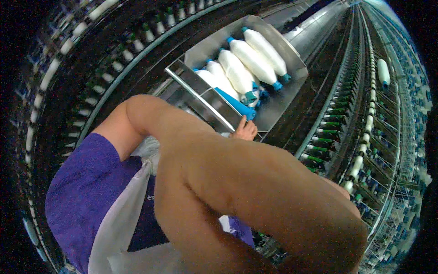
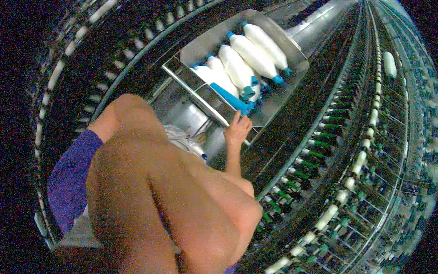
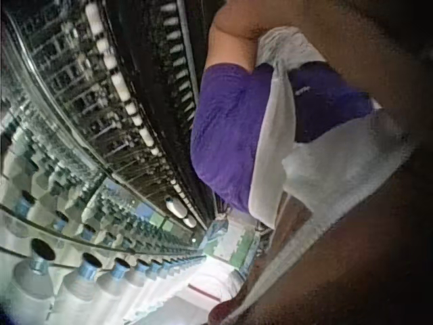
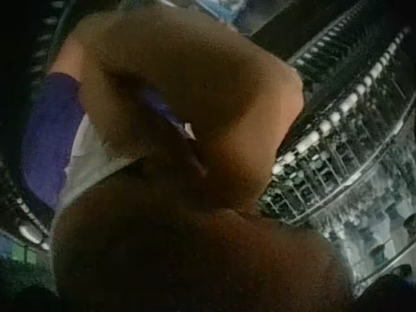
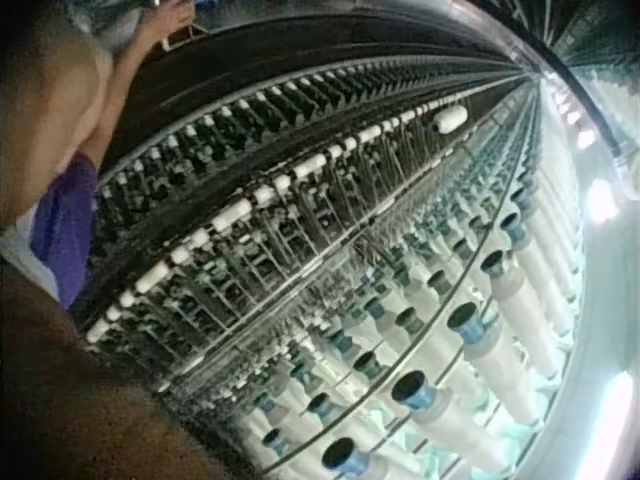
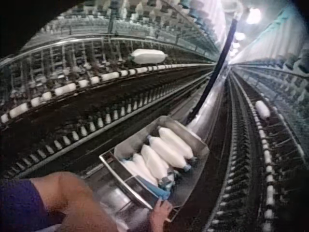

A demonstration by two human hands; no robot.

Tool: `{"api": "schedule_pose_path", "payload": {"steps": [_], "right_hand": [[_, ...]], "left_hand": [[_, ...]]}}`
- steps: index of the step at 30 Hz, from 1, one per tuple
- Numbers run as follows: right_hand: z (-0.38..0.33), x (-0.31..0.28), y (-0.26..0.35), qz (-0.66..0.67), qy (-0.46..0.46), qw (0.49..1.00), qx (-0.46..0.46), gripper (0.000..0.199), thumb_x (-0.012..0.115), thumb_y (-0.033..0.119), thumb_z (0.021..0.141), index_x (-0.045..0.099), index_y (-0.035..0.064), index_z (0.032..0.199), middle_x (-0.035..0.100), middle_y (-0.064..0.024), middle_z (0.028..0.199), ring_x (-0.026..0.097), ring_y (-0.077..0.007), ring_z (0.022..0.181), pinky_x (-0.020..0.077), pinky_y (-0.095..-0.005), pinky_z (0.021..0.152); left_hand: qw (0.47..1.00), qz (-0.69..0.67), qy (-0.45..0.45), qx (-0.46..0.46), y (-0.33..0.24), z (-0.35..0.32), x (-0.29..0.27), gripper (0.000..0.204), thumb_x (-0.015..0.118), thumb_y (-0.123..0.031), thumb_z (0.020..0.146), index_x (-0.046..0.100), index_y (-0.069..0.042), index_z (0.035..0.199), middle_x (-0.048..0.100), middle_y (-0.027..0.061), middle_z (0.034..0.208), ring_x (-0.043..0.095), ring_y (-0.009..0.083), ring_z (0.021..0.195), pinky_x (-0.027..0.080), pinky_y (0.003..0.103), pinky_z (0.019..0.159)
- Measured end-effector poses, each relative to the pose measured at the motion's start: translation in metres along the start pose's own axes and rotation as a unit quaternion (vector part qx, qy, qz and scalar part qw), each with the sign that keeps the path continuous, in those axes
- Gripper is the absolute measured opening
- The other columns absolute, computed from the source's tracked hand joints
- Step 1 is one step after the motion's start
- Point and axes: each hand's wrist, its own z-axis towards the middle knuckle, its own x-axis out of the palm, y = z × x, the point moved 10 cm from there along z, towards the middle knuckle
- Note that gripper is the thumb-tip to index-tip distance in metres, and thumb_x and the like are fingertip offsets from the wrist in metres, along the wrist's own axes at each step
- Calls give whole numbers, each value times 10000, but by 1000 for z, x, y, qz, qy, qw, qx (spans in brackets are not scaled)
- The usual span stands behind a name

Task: The person carries a metal tray of white yarn cones to a spinning machine, then repeatedly picks up cones and places them onto the machine's spindles. The person also threads yarn through guides and adjusts small green components on the machine.

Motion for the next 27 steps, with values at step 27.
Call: {"api": "schedule_pose_path", "payload": {"steps": [27], "right_hand": [[163, 90, -155, 408, 309, 852, 113, 548, 724, 377, 803, 589, 19, 1195, 653, -186, 977, 611, -354, 983, 477, -438, 880]], "left_hand": [[564, 690, 144, -431, 247, -318, -305, 819, 694, -119, 627, 431, -58, 1400, 519, 172, 1179, 485, 331, 1111, 332, 470, 1020]]}}
